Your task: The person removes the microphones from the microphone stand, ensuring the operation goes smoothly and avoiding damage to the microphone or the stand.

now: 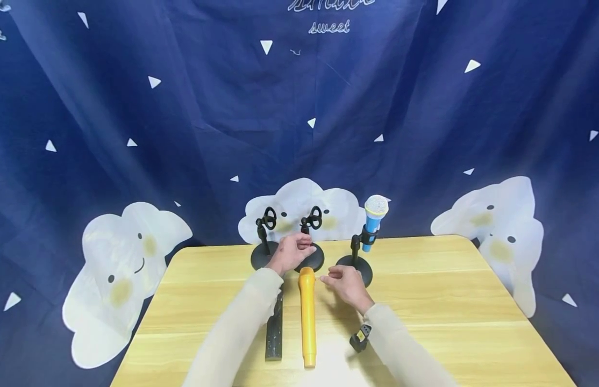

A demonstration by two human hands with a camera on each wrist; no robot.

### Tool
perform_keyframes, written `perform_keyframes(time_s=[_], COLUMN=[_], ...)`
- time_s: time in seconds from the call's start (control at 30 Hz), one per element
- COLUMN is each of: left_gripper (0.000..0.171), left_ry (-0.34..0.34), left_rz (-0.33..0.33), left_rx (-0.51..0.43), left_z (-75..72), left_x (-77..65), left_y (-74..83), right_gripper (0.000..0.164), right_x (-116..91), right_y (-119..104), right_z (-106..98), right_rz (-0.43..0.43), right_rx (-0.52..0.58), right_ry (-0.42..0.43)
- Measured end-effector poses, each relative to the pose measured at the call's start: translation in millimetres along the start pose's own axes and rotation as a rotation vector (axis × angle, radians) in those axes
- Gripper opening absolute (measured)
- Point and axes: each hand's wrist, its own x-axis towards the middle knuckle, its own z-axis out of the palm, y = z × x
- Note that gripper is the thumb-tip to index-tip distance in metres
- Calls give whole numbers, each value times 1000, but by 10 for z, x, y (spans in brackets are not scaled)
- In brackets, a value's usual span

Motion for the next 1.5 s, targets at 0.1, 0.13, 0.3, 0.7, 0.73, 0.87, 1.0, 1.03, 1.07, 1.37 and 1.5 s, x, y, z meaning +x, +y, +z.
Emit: perform_keyframes(time_s=[0.1,0.13,0.3,0.7,0.73,0.87,1.0,1.03,1.07,1.37,1.5], left_gripper=[33,32,31,34,34,34,36,36,36,39,40], left_ry=[-7,-9,-8,-19,-17,-17,-27,-30,-34,-58,-73], left_rz=[13,19,28,30,30,43,46,48,43,24,22], left_rx=[19,26,48,26,26,13,0,-3,-2,8,-8], left_z=[23,30,49,110,116,136,162,169,176,216,245], left_x=[-17,-21,-36,-47,-45,-47,-48,-46,-45,-38,-39], left_y=[14,19,41,117,128,171,193,198,205,313,356], right_gripper=[39,38,34,30,30,35,40,41,42,38,35], right_x=[-15,-20,-38,-32,-33,-31,-33,-34,-34,-24,-15], right_y=[-26,-32,-55,-85,-89,-97,-86,-82,-78,-54,-64], right_z=[-58,-75,-143,-293,-313,-389,-450,-467,-486,-672,-731], right_rz=[-14,-17,-35,-26,-27,-34,-29,-29,-29,-41,-52], right_rx=[-11,-13,-17,37,37,37,49,51,51,39,40], right_ry=[7,10,31,70,74,94,118,125,133,217,251])
